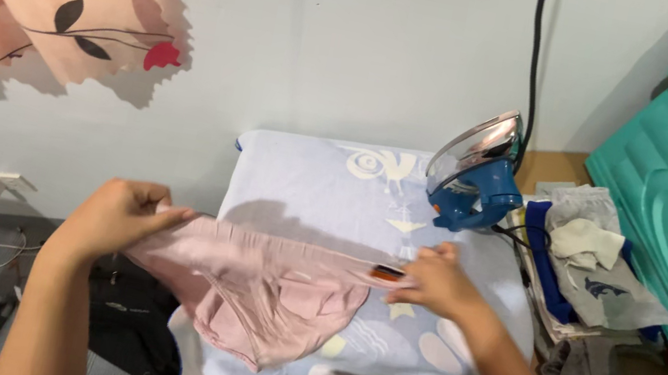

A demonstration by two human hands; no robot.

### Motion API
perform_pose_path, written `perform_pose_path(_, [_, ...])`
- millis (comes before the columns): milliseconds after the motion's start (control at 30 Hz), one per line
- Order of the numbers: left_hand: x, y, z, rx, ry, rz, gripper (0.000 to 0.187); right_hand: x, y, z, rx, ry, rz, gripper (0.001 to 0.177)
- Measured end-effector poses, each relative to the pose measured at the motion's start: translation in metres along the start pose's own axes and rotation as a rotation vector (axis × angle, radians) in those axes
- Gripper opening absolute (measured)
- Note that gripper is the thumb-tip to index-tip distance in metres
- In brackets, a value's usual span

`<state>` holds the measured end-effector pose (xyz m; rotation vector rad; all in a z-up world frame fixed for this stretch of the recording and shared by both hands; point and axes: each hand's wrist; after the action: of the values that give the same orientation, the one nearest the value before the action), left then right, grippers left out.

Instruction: The person irons several pairs of underwear on a small ironing board. They smooth each item, use a blue iron to press the fabric, then fold the item and place it into a nearby drawer. The process is repeated for multiple garments.

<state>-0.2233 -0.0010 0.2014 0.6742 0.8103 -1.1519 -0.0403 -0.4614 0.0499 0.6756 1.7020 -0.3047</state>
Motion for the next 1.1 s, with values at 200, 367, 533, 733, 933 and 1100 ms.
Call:
perform_pose_path(200, [0.036, 0.002, -0.006, -0.045, 0.164, -0.243, 0.06, -0.089, -0.064, 0.077, 0.053, 0.357, 0.432, 0.019])
perform_pose_path(367, [0.044, -0.002, 0.024, 0.362, 0.442, 0.061, 0.044, -0.166, -0.096, 0.044, 0.072, -0.123, 0.61, 0.02])
perform_pose_path(533, [0.02, 0.01, 0.034, 0.164, 0.472, 0.352, 0.049, -0.204, -0.092, 0.005, 0.018, -0.017, 0.6, 0.015])
perform_pose_path(733, [0.01, 0.007, 0.046, 0.26, 0.729, 0.765, 0.047, -0.194, -0.088, -0.008, 0.177, 0.164, 0.724, 0.013])
perform_pose_path(933, [-0.02, -0.004, 0.041, 0.414, 0.659, 0.903, 0.042, -0.18, -0.109, 0.024, -0.018, 0.902, 0.786, 0.023])
perform_pose_path(1100, [-0.023, -0.001, 0.01, 0.252, -0.389, 0.52, 0.034, -0.154, -0.109, 0.056, 0.106, 1.302, 0.753, 0.034])
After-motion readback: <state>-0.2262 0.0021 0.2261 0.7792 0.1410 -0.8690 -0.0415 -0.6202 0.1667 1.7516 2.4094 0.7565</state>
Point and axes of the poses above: each hand's wrist, its own y-axis towards the middle knuckle, its own x-axis out of the palm, z = x × y, and after that the axes turned 5 degrees about y, right-handed
